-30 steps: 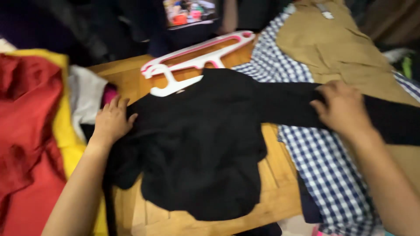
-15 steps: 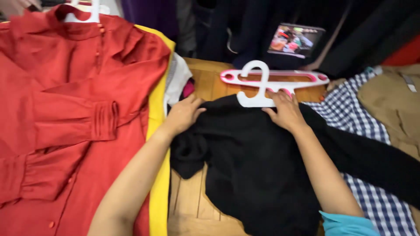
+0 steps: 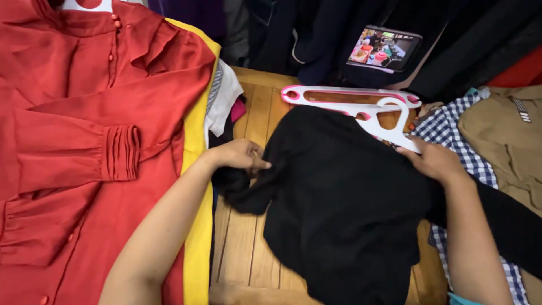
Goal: The person folds a red long-sleeved shirt on a yellow polo shirt, smoothing the fabric and aligning the sleeves. They then pick up a black long-sleeved shirt, place it on a white hanger, and smooth it out.
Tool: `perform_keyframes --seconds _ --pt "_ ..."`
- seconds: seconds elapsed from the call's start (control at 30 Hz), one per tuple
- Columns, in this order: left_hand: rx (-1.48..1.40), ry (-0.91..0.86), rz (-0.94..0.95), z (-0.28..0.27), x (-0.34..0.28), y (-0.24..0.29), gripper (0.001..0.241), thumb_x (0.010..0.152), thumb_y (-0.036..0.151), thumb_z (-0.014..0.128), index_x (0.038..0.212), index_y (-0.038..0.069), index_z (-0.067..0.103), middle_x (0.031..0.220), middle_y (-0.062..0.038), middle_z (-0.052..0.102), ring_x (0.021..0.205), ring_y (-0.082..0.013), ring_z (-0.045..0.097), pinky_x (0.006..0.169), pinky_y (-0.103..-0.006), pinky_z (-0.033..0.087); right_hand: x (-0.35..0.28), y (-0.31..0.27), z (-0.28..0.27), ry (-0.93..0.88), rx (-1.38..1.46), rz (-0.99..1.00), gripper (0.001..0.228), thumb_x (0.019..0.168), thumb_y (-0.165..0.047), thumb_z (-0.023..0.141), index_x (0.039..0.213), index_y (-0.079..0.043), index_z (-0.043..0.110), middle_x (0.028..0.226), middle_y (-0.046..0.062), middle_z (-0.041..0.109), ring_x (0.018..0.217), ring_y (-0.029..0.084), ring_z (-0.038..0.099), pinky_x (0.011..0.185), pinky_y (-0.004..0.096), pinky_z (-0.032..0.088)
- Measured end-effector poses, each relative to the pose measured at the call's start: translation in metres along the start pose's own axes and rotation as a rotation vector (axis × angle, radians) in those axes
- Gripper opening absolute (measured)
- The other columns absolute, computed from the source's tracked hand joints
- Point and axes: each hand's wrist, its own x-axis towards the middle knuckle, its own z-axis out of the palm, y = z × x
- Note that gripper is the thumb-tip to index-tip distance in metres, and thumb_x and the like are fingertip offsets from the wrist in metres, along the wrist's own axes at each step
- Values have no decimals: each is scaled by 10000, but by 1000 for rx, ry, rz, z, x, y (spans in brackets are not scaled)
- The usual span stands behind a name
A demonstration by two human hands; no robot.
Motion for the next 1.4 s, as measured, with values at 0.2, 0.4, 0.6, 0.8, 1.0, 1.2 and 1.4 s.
perform_keyframes --seconds 0.2,0.4,0.6,0.8,1.0,1.2,1.4 --pt "213 -105 -117 -16 -26 13 553 755 576 730 1163 209 793 1165 34 789 1115 -123 700 957 -223 477 63 28 23 -17 110 81 795 923 -723 409 1586 -284 435 1541 221 510 1395 465 490 1101 526 407" --pt "538 -295 -256 -18 -61 57 971 669 822 578 1422 209 614 1482 -23 584 1385 -244 527 1110 -338 434 106 37 46 6 115 15 828 865 -676 596 1491 -135 577 1549 167 533 1426 422 471 1136 460 378" --pt "810 -97 -69 7 -13 2 361 781 162 603 1097 148 778 1108 -68 758 1085 -299 717 781 -426 622 42 -40 13 572 -132 -310 660 867 -542 720 1320 -64 682 1344 231 657 1247 410 589 1033 491 468" --pt "297 903 446 -38 -84 48 259 838 169 551 1070 120 656 1058 -111 637 1062 -365 622 878 -499 489 -58 -185 -44 416 421 -858 567 941 -361 700 1423 -90 578 1402 167 594 1313 328 551 1140 445 387" --pt "-111 1193 636 -57 -114 56 342 811 25 638 1105 201 642 1124 -69 521 1133 -379 633 970 -506 530 -92 -274 -72 561 722 -1177 791 851 -192 864 1535 -94 480 1414 150 577 1144 315 670 932 408 557" --pt "-403 768 926 -49 -111 63 293 952 174 735 1241 186 685 1254 -80 638 1260 -266 642 1038 -480 534 -89 -318 -81 668 856 -1211 778 901 -98 848 1558 -133 432 1367 144 646 1086 351 688 908 440 575" --pt "-336 997 898 -13 -47 42 425 1046 398 636 1394 160 577 1232 -125 654 1081 -319 687 904 -461 584 -21 -258 -64 678 1142 -1006 365 907 -276 843 1205 -108 715 1104 78 738 1042 182 661 982 329 490"
